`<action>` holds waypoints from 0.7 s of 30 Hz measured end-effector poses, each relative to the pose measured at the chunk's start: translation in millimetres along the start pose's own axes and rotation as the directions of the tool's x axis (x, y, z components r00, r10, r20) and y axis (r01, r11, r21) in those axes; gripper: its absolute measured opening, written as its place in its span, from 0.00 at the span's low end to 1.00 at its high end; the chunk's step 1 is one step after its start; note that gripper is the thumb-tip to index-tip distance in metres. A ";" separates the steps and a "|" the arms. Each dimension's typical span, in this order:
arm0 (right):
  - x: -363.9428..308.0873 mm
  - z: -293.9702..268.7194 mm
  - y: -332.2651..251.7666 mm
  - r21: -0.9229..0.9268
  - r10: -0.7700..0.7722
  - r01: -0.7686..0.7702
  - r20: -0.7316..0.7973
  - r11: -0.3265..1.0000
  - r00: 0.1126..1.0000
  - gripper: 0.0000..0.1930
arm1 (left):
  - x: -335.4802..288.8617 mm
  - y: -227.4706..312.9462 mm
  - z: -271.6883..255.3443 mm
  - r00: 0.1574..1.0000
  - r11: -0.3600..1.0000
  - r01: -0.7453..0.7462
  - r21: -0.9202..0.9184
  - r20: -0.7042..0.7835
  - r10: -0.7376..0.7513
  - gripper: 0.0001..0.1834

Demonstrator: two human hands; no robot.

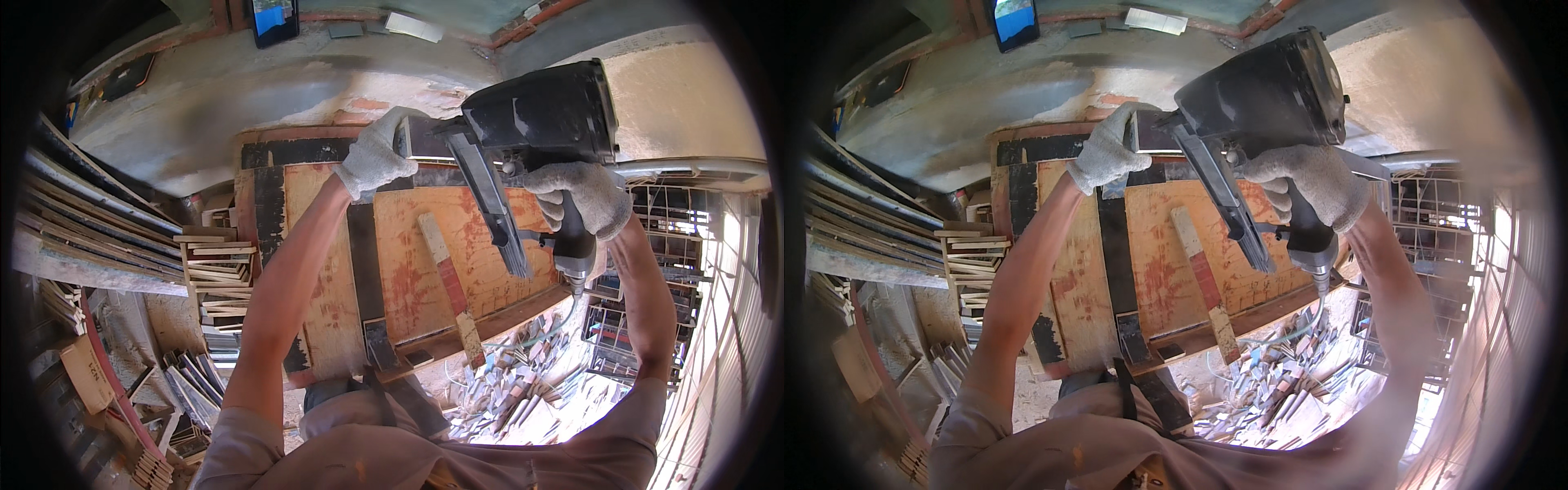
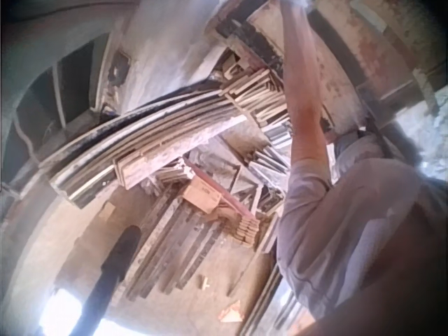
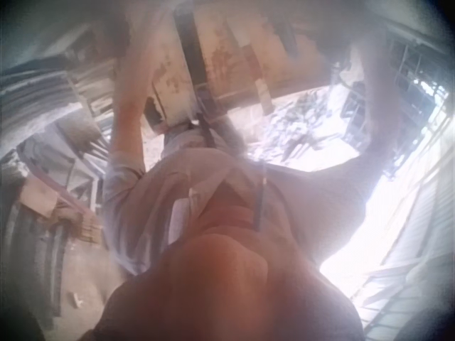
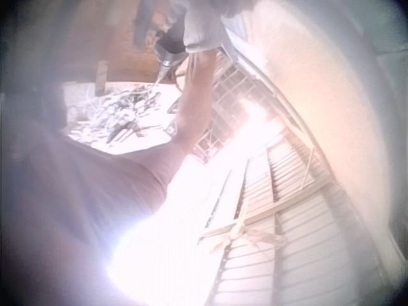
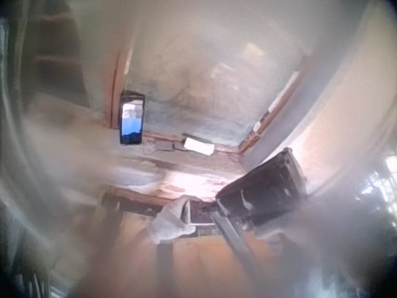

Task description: The person assembles a wooden frame by positioning planks and using a pneumatic nail gun to fasten them together. They repeatedly pick up pieces, align them, and drive nails into the joints.

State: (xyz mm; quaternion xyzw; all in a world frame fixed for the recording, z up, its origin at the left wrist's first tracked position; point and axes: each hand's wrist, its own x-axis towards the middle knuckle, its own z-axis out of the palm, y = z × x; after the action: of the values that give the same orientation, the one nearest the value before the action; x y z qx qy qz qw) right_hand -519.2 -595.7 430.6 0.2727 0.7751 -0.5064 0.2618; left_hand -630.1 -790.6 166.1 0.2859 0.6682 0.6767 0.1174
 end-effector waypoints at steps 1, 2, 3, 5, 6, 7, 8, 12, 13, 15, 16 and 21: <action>-3.7 5.3 -1.4 -0.018 -0.071 0.071 0.013 0.997 0.997 0.05 | -1.1 0.8 0.0 1.000 0.999 0.002 0.043 -0.005 -0.002 0.38; -3.8 6.1 -1.2 -0.057 -0.117 0.119 0.038 0.991 0.992 0.06 | -2.3 1.4 -0.7 1.000 0.996 0.005 0.085 -0.011 -0.004 0.38; -3.5 6.7 -0.8 -0.095 -0.163 0.168 0.064 0.981 0.985 0.06 | -3.8 1.7 -2.9 1.000 0.994 0.014 0.113 0.009 -0.016 0.41; -2.0 6.3 0.2 -0.140 -0.212 0.223 0.094 0.965 0.973 0.06 | -5.2 4.2 -5.6 0.995 0.995 0.087 0.057 0.037 -0.089 0.43; 1.2 3.6 4.8 -0.149 -0.212 0.225 0.101 0.963 0.972 0.06 | -5.8 5.2 -6.7 0.991 0.992 0.124 0.029 0.052 -0.126 0.44; 3.7 0.6 8.9 -0.162 -0.208 0.223 0.106 0.961 0.972 0.06 | -5.9 4.3 -6.2 0.994 0.994 0.098 0.037 0.042 -0.100 0.45; 6.5 -2.5 11.0 -0.161 -0.222 0.244 0.141 0.956 0.965 0.07 | -5.3 3.4 -5.6 0.997 0.996 0.072 0.046 0.033 -0.074 0.45; 17.8 -25.5 26.2 -0.184 -0.225 0.264 0.209 0.947 0.952 0.12 | -1.9 7.7 -1.3 0.999 0.999 0.011 0.049 0.035 -0.013 0.45; 19.2 -32.0 30.9 -0.198 -0.214 0.256 0.211 0.946 0.954 0.13 | -0.4 3.1 1.2 0.999 1.000 0.001 0.005 0.035 -0.001 0.44; 25.2 -36.3 32.3 -0.125 -0.179 0.204 0.191 0.971 0.965 0.12 | 1.8 -11.9 -1.0 1.000 0.997 -0.020 -0.073 0.014 0.021 0.42; 30.4 -36.7 29.7 -0.113 -0.168 0.193 0.202 0.975 0.965 0.12 | 2.7 -12.8 -3.8 1.000 0.994 -0.002 -0.110 0.023 0.005 0.42; 26.9 -29.6 21.1 -0.192 -0.151 0.184 0.174 0.964 0.973 0.09 | -61.5 -35.8 6.3 0.905 0.983 0.000 0.183 -0.418 0.078 0.42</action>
State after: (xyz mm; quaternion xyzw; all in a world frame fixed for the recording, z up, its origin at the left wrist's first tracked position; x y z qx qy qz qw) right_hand -527.7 -556.8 409.0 0.1364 0.8207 -0.4633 0.3054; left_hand -585.0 -815.8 116.8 0.1551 0.7298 0.6621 -0.0700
